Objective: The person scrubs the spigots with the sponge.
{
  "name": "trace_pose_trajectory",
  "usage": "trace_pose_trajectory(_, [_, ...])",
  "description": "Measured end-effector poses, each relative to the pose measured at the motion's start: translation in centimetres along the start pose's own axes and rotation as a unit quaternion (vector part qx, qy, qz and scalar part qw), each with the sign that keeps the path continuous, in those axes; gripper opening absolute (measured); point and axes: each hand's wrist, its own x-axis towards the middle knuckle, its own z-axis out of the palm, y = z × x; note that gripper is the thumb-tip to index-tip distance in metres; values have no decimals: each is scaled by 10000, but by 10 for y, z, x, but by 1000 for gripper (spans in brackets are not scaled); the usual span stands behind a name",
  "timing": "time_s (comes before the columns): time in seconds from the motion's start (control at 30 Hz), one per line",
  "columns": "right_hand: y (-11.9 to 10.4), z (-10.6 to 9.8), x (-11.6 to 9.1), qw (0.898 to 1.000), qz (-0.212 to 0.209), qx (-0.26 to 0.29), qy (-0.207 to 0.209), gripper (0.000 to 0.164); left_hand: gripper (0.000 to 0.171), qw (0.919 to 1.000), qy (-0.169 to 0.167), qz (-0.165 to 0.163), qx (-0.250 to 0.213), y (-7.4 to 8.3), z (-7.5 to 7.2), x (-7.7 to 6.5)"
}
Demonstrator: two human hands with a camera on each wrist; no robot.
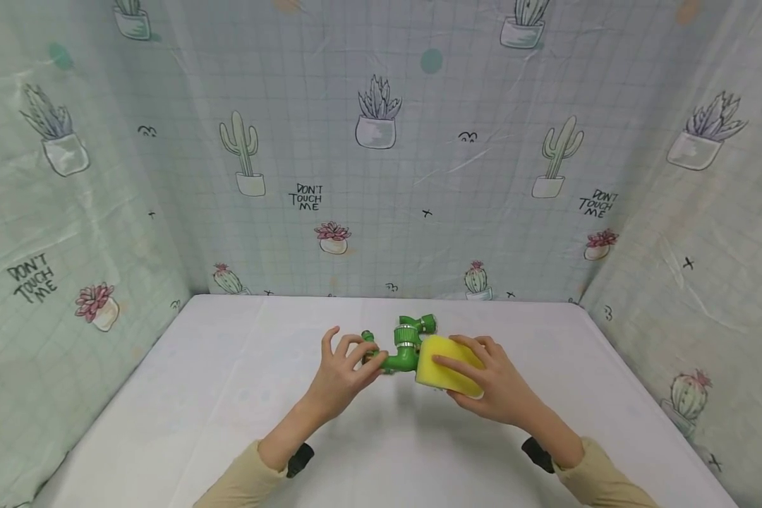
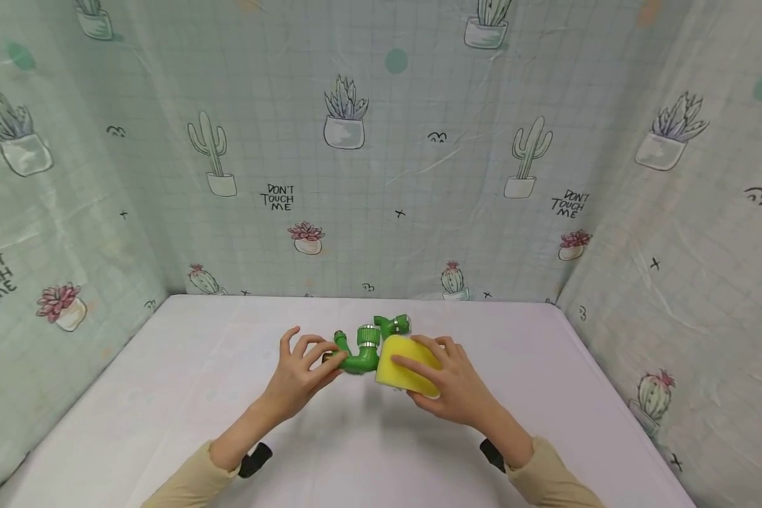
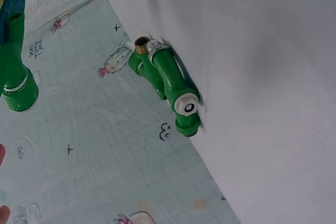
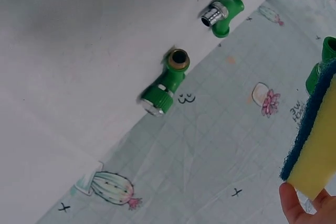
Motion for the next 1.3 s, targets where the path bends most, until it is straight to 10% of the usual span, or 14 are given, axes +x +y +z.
trace_pose_trajectory(0.77, [-24,9,29,9975,-496,338,365,62,37,9998,56,205,1,3,3,5])
trace_pose_trajectory(1.3, [-3,8,6,9995,-232,31,205,60,27,9983,392,176,-392,2,3,3])
